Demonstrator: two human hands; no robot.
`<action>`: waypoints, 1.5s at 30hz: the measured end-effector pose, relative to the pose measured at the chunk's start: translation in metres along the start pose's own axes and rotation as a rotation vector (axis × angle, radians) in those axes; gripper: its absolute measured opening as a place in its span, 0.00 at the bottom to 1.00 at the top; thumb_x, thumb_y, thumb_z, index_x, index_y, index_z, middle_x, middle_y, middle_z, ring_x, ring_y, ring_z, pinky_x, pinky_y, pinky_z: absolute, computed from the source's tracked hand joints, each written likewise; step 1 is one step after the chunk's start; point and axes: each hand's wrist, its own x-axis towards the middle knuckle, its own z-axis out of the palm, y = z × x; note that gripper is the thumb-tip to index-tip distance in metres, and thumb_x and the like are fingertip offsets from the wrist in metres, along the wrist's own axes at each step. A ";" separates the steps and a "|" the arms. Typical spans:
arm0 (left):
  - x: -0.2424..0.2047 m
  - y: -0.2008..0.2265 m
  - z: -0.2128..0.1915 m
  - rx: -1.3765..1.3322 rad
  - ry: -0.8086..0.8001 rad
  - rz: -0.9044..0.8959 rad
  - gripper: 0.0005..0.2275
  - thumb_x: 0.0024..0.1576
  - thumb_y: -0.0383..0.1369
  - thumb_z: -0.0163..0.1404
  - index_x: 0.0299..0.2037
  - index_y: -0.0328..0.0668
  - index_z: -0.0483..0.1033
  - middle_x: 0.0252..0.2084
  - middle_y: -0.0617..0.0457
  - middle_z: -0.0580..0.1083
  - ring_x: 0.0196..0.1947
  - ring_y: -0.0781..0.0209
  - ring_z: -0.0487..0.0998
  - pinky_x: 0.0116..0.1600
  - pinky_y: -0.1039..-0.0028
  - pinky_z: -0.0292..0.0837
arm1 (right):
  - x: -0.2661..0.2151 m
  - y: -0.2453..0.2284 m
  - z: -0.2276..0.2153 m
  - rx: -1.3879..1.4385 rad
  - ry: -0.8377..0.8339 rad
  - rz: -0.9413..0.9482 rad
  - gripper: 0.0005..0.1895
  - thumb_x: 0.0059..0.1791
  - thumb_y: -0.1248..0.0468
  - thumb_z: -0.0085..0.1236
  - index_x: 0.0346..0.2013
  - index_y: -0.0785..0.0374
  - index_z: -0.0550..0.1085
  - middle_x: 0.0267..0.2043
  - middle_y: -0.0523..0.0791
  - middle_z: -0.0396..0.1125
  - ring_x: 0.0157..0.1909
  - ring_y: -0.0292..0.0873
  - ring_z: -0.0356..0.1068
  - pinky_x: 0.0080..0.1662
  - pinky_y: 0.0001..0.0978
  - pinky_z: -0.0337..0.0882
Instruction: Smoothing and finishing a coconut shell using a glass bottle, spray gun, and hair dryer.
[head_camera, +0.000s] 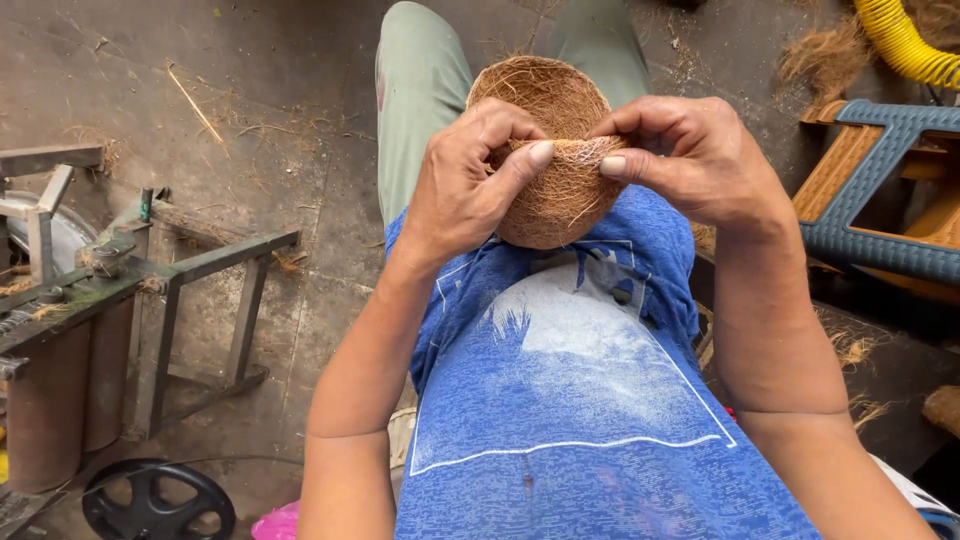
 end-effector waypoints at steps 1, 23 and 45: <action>-0.002 0.000 0.001 0.008 0.016 0.000 0.08 0.63 0.34 0.47 0.36 0.39 0.74 0.35 0.54 0.72 0.36 0.63 0.71 0.41 0.74 0.65 | 0.000 0.002 0.001 0.024 0.004 0.009 0.14 0.49 0.71 0.60 0.49 0.72 0.74 0.39 0.47 0.71 0.40 0.35 0.69 0.44 0.23 0.72; -0.049 -0.012 0.015 0.385 0.617 0.065 0.16 0.61 0.41 0.51 0.51 0.40 0.64 0.50 0.46 0.69 0.52 0.52 0.73 0.61 0.63 0.74 | 0.013 -0.011 0.015 -0.346 0.031 -0.059 0.07 0.52 0.61 0.62 0.38 0.62 0.77 0.32 0.38 0.68 0.35 0.31 0.62 0.38 0.24 0.61; -0.016 -0.021 0.008 -0.477 0.156 -0.400 0.12 0.53 0.26 0.60 0.47 0.34 0.77 0.42 0.49 0.79 0.41 0.66 0.80 0.50 0.82 0.79 | 0.027 -0.013 -0.010 -0.155 -0.081 -0.167 0.23 0.60 0.56 0.36 0.54 0.74 0.70 0.51 0.54 0.68 0.52 0.47 0.68 0.55 0.36 0.68</action>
